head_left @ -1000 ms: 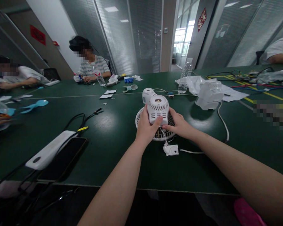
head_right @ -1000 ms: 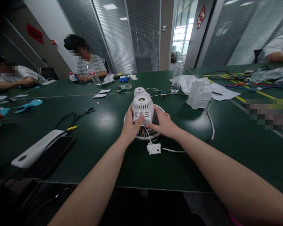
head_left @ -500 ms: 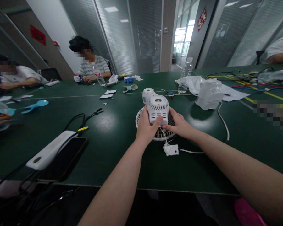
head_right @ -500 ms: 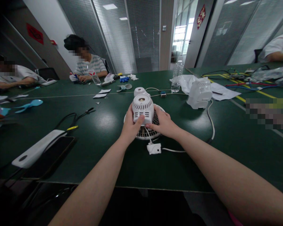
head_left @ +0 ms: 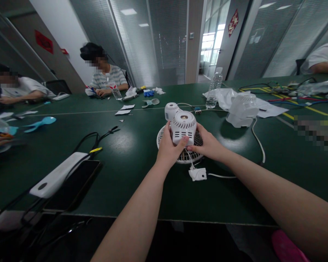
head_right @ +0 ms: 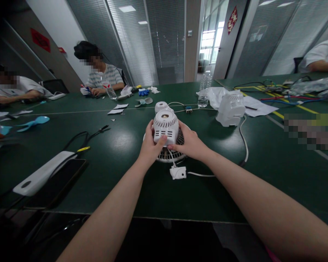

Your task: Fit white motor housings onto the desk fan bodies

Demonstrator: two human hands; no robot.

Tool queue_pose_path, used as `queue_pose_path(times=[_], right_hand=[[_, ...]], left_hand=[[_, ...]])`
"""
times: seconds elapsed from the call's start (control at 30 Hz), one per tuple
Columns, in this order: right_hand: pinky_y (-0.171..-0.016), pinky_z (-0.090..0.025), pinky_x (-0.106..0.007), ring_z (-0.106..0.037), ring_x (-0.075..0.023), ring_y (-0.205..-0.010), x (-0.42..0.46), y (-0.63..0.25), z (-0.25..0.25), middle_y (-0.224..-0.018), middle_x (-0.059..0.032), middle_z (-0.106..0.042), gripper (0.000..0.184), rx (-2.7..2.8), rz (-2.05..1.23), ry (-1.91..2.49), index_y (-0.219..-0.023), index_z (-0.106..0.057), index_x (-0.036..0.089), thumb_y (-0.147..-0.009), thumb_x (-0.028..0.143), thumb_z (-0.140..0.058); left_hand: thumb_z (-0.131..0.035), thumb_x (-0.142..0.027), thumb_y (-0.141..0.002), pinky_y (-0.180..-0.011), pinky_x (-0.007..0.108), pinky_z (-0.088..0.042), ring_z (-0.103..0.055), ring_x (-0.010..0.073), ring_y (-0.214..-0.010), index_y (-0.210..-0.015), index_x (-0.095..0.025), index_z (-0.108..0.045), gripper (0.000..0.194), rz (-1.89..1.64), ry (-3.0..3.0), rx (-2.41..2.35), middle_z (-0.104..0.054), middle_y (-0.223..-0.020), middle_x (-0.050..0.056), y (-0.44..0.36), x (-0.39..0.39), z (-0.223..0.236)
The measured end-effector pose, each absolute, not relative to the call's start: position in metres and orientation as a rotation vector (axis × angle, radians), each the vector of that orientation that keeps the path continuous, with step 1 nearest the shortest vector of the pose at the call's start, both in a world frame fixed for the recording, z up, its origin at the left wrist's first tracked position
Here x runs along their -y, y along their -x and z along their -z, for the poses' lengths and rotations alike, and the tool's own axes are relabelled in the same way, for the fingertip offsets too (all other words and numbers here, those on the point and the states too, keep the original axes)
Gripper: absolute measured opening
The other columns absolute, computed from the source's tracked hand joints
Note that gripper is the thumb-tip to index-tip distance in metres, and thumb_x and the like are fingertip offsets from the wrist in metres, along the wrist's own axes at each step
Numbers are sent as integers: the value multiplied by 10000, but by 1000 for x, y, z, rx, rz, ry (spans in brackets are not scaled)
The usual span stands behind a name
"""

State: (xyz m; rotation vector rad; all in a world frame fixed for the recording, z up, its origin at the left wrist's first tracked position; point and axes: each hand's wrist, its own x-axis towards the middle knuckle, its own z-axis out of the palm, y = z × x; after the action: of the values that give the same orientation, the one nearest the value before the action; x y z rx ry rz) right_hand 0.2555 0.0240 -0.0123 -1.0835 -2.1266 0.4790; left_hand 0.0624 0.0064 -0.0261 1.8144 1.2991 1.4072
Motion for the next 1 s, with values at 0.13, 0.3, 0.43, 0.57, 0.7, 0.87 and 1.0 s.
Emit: queue_pose_path(times=[0.13,0.3,0.43,0.57,0.7,0.87,1.0], right_hand=[[-1065,-381,-603,-484,-373,-1293,-24,-256,13,-1431,-145,-484,972,2112,-502,1072,-1487,-248,244,-706,527,-753],[-1079,-367,-605,-472,-369,-1311,-25,-258,13,-1432,-129,-496,958,2137,-564,1045,-1519,-179,264,-759,504,-710],[-1123,-314,-594,-409,-353,-1364,-27,-257,14,-1462,-104,-468,912,2156,-618,956,-1520,-169,282,-792,488,-678],[-1136,-308,-574,-379,-346,-1381,-28,-257,14,-1495,-109,-418,877,2132,-661,895,-1510,-214,273,-797,498,-673],[-1133,-300,-587,-367,-357,-1380,-27,-261,12,-1500,-120,-399,872,2109,-594,967,-1500,-269,264,-775,498,-694],[-1126,-313,-583,-397,-326,-1379,-29,-270,10,-1474,-93,-458,851,2085,-750,989,-1518,-203,307,-816,460,-658],[-1126,-289,-602,-403,-338,-1375,-30,-271,11,-1477,-112,-457,928,2046,-826,954,-1526,-155,303,-785,472,-686]], left_hand=[[-672,-525,-786,-1098,565,-337,-421,347,-1341,-1445,-240,-298,810,-1438,-1892,-1309,-439,-1460,152,-64,-4,23],[-702,-508,-757,-1064,546,-382,-465,344,-1300,-1433,-239,-314,824,-1419,-1898,-1367,-468,-1431,151,-64,0,18],[-720,-535,-728,-1025,549,-416,-486,356,-1272,-1422,-237,-330,850,-1403,-1881,-1444,-478,-1415,157,-63,0,17],[-704,-581,-727,-1025,537,-421,-496,351,-1261,-1424,-231,-329,865,-1399,-1909,-1460,-488,-1406,156,-62,-1,17],[-544,-630,-843,-1036,503,-420,-504,319,-1262,-1416,-226,-351,727,-1436,-1916,-1409,-506,-1399,144,-60,0,19],[-303,-477,-995,-1086,458,-384,-488,250,-1293,-1375,-276,-425,447,-1553,-1800,-1435,-532,-1391,78,-59,-3,23],[-402,-234,-950,-1067,486,-405,-534,250,-1237,-1348,-286,-458,406,-1527,-1828,-1502,-565,-1349,64,-58,-8,27]])
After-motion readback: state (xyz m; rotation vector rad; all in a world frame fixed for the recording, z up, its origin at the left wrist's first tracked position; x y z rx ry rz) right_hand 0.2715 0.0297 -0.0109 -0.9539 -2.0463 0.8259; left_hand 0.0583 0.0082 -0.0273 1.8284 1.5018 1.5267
